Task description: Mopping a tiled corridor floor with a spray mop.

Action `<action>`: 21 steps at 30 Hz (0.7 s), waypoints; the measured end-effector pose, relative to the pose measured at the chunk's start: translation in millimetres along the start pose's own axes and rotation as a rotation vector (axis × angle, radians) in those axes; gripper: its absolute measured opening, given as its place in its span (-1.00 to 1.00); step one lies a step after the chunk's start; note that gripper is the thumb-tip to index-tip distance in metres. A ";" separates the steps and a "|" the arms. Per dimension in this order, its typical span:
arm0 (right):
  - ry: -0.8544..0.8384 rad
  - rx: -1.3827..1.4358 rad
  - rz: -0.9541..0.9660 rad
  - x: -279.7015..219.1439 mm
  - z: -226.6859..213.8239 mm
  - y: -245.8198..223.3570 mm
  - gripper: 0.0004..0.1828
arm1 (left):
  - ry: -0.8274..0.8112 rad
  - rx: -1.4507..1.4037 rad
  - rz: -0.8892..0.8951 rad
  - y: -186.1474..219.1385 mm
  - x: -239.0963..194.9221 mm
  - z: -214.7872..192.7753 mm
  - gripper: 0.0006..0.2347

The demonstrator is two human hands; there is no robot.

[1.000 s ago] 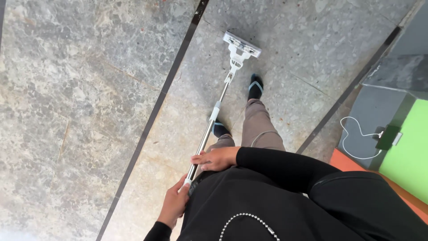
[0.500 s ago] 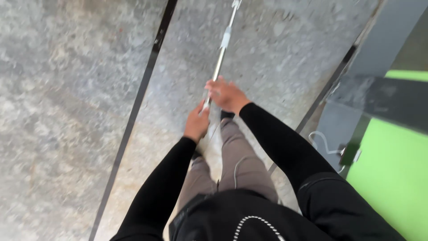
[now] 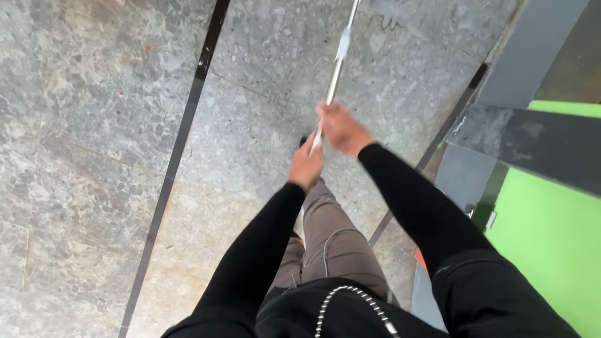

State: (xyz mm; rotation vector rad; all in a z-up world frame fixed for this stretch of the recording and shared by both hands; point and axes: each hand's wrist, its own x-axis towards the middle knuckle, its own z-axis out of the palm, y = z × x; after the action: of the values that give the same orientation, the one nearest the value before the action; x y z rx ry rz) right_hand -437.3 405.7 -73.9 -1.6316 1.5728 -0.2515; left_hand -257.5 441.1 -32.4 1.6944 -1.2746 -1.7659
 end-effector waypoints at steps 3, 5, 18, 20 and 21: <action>-0.046 0.033 -0.150 -66.0 83.2 -20.6 -0.40 | 0.022 0.074 0.084 -71.2 -89.2 -40.1 -0.64; -0.122 0.035 -0.162 -113.1 119.8 -61.2 -0.38 | -0.006 0.043 -0.158 -43.6 -159.0 -80.9 -0.62; -0.896 0.465 -0.501 -330.6 295.9 -251.4 -0.27 | 0.028 -0.102 -0.895 -84.4 -534.7 -242.6 -0.57; -0.945 0.398 -0.453 -333.0 274.5 -258.0 -0.27 | 0.045 -0.103 -0.900 -71.5 -531.9 -229.1 -0.58; -1.000 0.338 -0.400 -332.8 262.6 -259.7 -0.27 | 0.060 -0.105 -0.915 -63.7 -527.8 -221.4 -0.59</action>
State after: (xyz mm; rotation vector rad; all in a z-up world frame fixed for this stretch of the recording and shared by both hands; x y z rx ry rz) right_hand -140.3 779.5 64.8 -1.4259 0.4229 0.0971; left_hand 74.0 813.2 256.3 2.4527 -0.3358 -2.1352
